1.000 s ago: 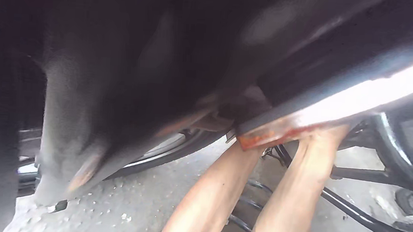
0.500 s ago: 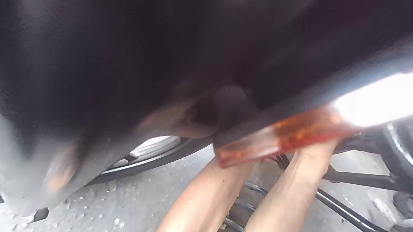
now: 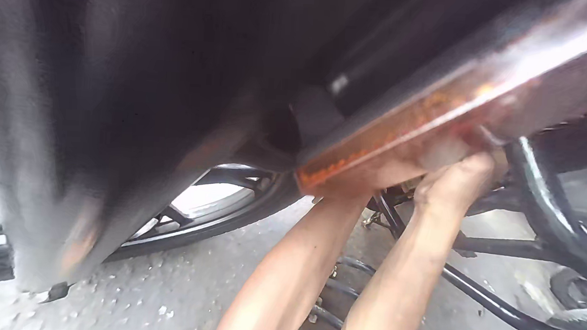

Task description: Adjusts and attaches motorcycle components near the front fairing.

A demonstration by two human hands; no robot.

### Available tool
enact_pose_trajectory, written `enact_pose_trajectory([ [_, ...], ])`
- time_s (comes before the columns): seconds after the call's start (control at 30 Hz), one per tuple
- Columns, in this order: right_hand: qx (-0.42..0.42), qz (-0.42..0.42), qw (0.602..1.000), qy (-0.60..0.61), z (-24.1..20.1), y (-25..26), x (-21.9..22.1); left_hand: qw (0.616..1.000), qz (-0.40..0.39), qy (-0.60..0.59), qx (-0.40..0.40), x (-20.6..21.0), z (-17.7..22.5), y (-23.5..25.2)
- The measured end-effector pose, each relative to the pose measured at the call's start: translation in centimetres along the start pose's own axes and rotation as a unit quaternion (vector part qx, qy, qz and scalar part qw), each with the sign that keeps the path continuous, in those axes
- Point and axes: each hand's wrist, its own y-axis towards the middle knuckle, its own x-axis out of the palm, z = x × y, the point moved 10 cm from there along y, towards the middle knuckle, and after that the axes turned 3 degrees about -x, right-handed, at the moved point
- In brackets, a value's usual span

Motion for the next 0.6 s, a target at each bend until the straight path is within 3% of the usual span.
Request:
enact_pose_trajectory([
  [0.17, 0.072, 0.016, 0.988, -0.137, 0.3, 0.4, -0.1, 1.000, -0.018, 0.020, 0.009, 0.2, 0.0, 0.4],
  [0.33, 0.048, 0.017, 0.998, -0.028, 1.2, 0.5, 0.2, 0.997, 0.015, -0.015, -0.069, -0.5, -1.5, 0.1],
  [0.6, 0.023, -0.044, 0.999, 0.004, 2.9, 2.0, -0.5, 0.996, 0.025, -0.050, -0.071, -1.0, -1.7, -1.5],
])
